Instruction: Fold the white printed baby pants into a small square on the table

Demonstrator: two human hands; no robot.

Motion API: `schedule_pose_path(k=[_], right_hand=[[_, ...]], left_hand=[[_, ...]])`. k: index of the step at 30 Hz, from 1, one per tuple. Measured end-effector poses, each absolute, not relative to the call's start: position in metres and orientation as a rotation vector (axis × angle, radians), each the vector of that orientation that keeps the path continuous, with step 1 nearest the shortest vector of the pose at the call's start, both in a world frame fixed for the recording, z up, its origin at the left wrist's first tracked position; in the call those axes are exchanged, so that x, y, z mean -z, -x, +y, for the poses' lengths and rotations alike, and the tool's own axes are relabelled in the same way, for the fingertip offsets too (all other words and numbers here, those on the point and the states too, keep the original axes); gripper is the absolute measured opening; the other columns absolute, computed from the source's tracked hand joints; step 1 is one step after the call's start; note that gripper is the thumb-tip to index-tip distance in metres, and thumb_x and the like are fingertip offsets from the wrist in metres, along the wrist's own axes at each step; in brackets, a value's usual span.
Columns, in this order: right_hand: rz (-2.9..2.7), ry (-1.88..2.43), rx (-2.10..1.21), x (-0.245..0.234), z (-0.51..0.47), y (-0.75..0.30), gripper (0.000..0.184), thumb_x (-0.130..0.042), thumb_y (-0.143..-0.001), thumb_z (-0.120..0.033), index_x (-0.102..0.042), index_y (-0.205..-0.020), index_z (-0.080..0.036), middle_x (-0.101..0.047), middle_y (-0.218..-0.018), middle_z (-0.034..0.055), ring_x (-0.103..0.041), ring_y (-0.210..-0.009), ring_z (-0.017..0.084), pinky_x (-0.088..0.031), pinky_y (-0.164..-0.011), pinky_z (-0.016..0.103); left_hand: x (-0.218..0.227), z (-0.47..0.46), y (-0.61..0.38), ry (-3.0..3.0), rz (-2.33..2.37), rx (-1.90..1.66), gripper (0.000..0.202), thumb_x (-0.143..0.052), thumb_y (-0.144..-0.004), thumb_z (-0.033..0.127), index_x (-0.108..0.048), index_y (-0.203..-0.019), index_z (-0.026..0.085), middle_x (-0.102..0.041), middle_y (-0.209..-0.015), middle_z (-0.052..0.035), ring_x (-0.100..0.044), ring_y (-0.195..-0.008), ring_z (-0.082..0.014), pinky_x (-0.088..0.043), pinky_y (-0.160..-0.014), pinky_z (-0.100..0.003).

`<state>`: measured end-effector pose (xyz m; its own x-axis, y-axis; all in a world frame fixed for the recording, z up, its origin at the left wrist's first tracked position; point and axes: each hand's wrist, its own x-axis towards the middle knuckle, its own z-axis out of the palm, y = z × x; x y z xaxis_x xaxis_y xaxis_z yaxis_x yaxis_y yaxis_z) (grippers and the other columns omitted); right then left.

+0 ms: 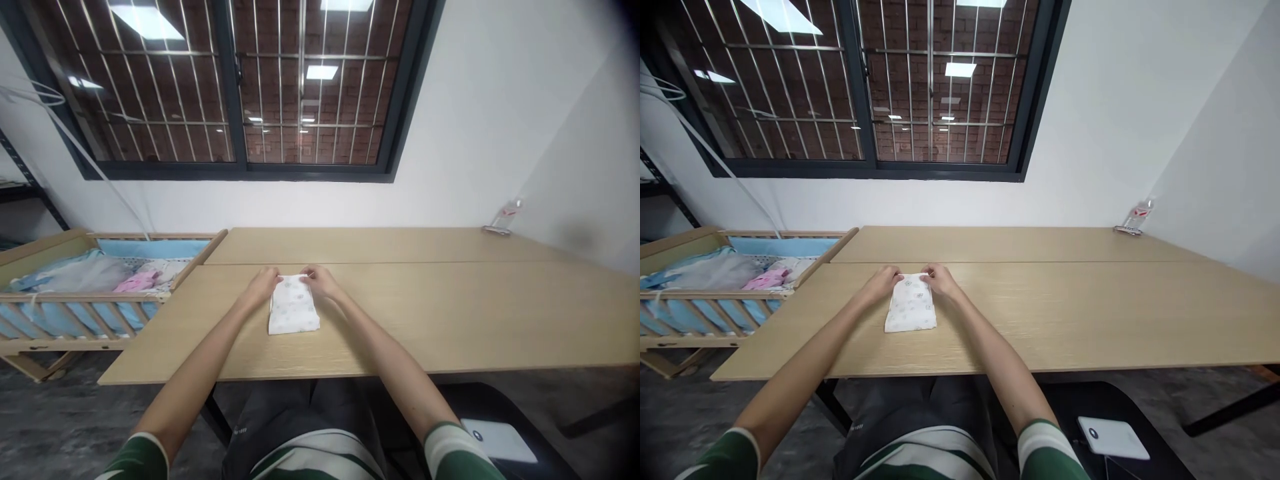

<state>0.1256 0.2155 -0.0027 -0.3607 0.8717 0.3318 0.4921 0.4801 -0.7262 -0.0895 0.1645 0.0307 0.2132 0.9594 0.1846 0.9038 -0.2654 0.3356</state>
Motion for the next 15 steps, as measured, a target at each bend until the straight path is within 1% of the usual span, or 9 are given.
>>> schedule_pose_path(k=[2,4,5,7,8,10,12,14,15], right_hand=[[-2.021,1.17,-0.671,0.016,0.228,-0.123,0.012,-0.064,-0.086,-0.02,-0.071,-0.094,-0.014,-0.074,-0.095,0.0083,-0.068,-0.085,0.02,-0.053,-0.077,0.031],[-2.03,1.195,-0.665,0.027,0.235,-0.121,0.012,-0.063,-0.086,-0.019,-0.071,-0.093,-0.014,-0.074,-0.092,0.0071,-0.067,-0.083,0.019,-0.053,-0.077,0.03],[-2.037,1.201,-0.663,0.031,0.236,-0.12,0.011,-0.064,-0.086,-0.019,-0.071,-0.093,-0.014,-0.074,-0.09,0.0067,-0.067,-0.083,0.018,-0.053,-0.077,0.03],[-2.046,1.214,-0.651,0.034,0.238,-0.12,0.014,-0.065,-0.086,-0.02,-0.071,-0.096,-0.013,-0.074,-0.091,0.0074,-0.067,-0.083,0.018,-0.053,-0.08,0.031],[-2.045,1.22,-0.639,0.034,0.238,-0.12,0.017,-0.065,-0.087,-0.021,-0.071,-0.1,-0.012,-0.073,-0.096,0.009,-0.067,-0.086,0.019,-0.054,-0.082,0.032],[-2.025,1.23,-0.6,0.03,0.234,-0.121,0.027,-0.061,-0.09,-0.023,-0.068,-0.113,-0.012,-0.07,-0.112,0.0143,-0.066,-0.099,0.022,-0.052,-0.09,0.036],[-2.023,1.203,-0.527,0.023,0.224,-0.12,0.036,-0.054,-0.095,-0.026,-0.062,-0.128,-0.013,-0.062,-0.13,0.018,-0.061,-0.115,0.024,-0.048,-0.1,0.04],[-2.115,1.09,-0.456,0.014,0.206,-0.115,0.041,-0.049,-0.1,-0.031,-0.056,-0.137,-0.015,-0.057,-0.139,0.0174,-0.055,-0.127,0.025,-0.043,-0.109,0.042],[-2.202,0.999,-0.433,0.009,0.194,-0.112,0.043,-0.048,-0.101,-0.034,-0.054,-0.14,-0.017,-0.056,-0.142,0.0163,-0.053,-0.131,0.025,-0.04,-0.112,0.043]], left_hand=[[-0.023,0.174,0.086,-2.298,1.844,-0.489,0.025,-0.054,-0.1,0.033,-0.065,-0.111,0.014,-0.069,-0.111,-0.0094,-0.066,-0.099,-0.0205,-0.055,-0.087,-0.039],[-0.02,0.177,0.084,-2.29,1.888,-0.461,0.034,-0.062,-0.096,0.04,-0.062,-0.122,0.017,-0.065,-0.12,-0.0081,-0.065,-0.102,-0.0211,-0.057,-0.089,-0.043],[-0.02,0.176,0.082,-2.293,1.909,-0.459,0.036,-0.062,-0.096,0.04,-0.061,-0.123,0.017,-0.064,-0.123,-0.0088,-0.065,-0.105,-0.0219,-0.056,-0.09,-0.044],[-0.021,0.165,0.077,-2.311,1.958,-0.479,0.032,-0.053,-0.1,0.034,-0.06,-0.122,0.013,-0.064,-0.123,-0.0143,-0.062,-0.112,-0.025,-0.052,-0.095,-0.043],[-0.02,0.154,0.073,-2.325,1.981,-0.494,0.031,-0.048,-0.102,0.032,-0.059,-0.122,0.01,-0.063,-0.123,-0.0176,-0.06,-0.115,-0.0269,-0.049,-0.097,-0.042],[-0.015,0.124,0.062,-2.362,2.003,-0.514,0.037,-0.041,-0.103,0.031,-0.057,-0.126,0.007,-0.062,-0.125,-0.0231,-0.056,-0.12,-0.0309,-0.044,-0.099,-0.043],[-0.001,0.086,0.047,-2.417,1.979,-0.518,0.045,-0.039,-0.103,0.038,-0.054,-0.132,0.007,-0.062,-0.126,-0.0232,-0.056,-0.119,-0.0332,-0.044,-0.099,-0.045],[0.019,0.049,0.032,-2.51,1.96,-0.574,0.056,-0.038,-0.101,0.047,-0.052,-0.137,0.006,-0.061,-0.13,-0.0248,-0.057,-0.119,-0.0367,-0.044,-0.098,-0.048],[0.03,0.033,0.025,-2.536,1.994,-0.62,0.06,-0.039,-0.1,0.05,-0.052,-0.139,0.006,-0.059,-0.134,-0.0259,-0.055,-0.122,-0.0384,-0.044,-0.098,-0.049]])
